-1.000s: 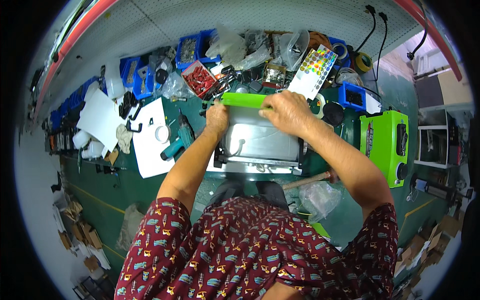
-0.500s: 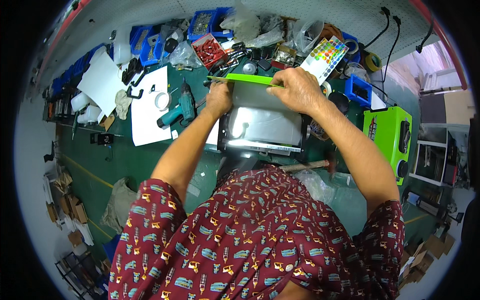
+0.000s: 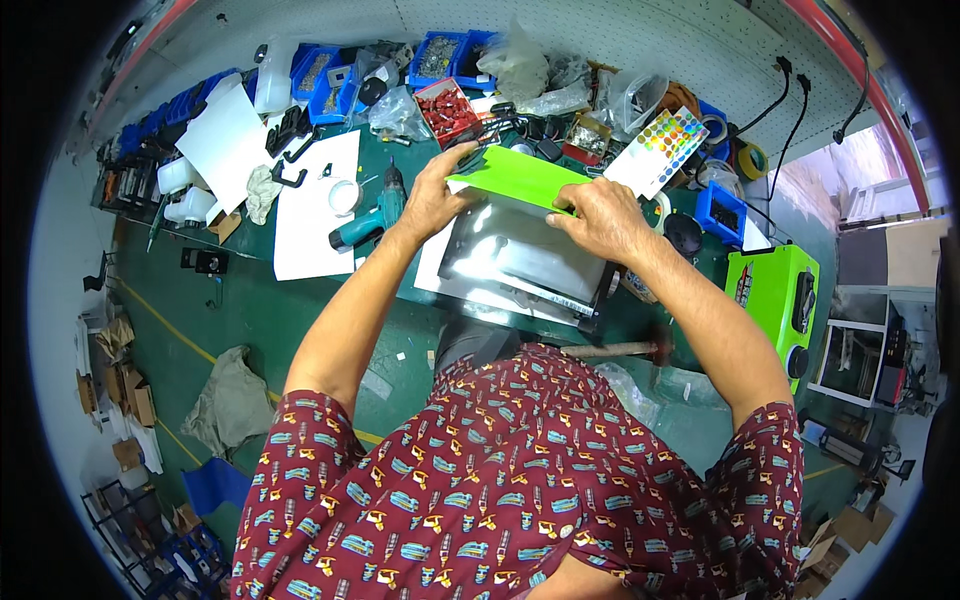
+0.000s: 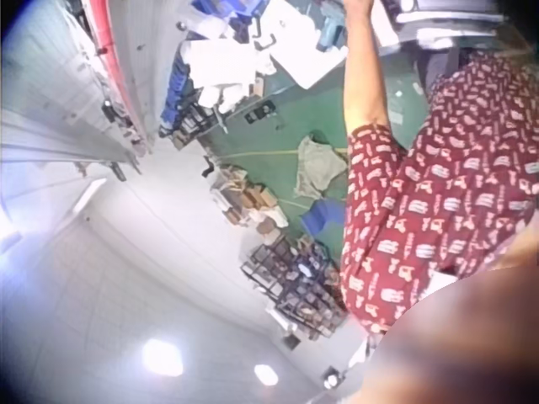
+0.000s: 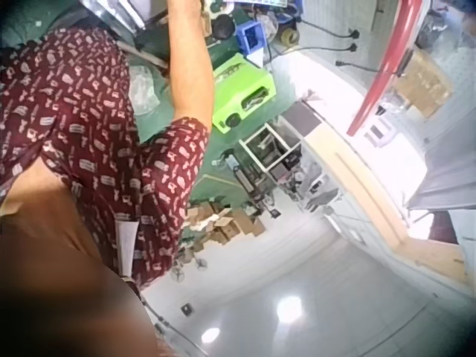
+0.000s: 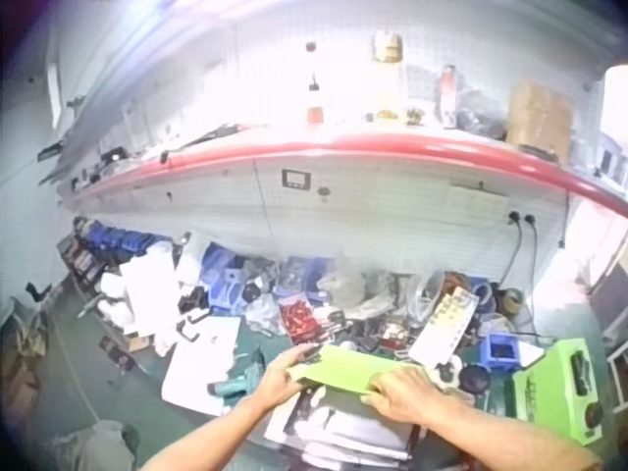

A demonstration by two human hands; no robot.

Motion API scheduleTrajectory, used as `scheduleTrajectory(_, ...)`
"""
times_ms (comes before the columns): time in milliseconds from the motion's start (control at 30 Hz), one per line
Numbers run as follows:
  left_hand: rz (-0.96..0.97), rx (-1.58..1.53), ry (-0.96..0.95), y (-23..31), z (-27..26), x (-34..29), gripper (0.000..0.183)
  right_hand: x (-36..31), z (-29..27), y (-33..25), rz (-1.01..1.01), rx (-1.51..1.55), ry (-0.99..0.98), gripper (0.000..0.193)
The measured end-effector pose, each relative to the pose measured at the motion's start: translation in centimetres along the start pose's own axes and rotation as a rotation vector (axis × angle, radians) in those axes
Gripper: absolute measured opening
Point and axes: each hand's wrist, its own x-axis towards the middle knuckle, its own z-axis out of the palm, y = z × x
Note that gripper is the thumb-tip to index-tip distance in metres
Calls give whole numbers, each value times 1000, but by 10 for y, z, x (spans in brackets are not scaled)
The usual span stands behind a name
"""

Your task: The person assembles a green electronic device by attaching a green panel to a metal chassis using a cordless drill and screws. They then place a black top cover with a fan onto the chassis and secure it with screws. Finally, they attach a sticker to the green panel.

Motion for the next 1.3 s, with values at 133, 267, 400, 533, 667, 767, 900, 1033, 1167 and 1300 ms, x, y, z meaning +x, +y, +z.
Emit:
scheduleTrajectory(133,-296,-93,-68,-49,25,-31,116,1,7,-8,6,-40,23,25)
scheduleTrajectory(267,133,-89,-2,-25,26,-11,83,-27,55,-5,-68,-132,132,21)
scheduleTrajectory(400,218,-25,-241,-55,10,-10,49,-51,97,-43,-127,6,480,28)
scheduleTrajectory(533,172,10,-176,-40,9,-7,42,-48,132,-74,-400,281,369,21)
scheduleTrajectory(667,187,11,-202,-25,5,1,38,22,181,-20,58,-33,234,47)
scheduleTrajectory(767,146,0,-183,-30,8,-1,37,72,185,-20,149,-201,242,49)
scheduleTrajectory(900,115,24,-197,-26,10,-8,34,89,189,-40,266,-227,282,50)
scheduleTrajectory(1033,103,-77,-155,-15,12,-15,35,98,193,-51,326,-250,296,52)
scheduleTrajectory(1167,50,-121,-144,-11,8,-16,35,101,196,-58,365,-265,293,54)
scheduleTrajectory(1300,78,-148,-91,-10,12,-21,32,104,201,-68,398,-267,292,56)
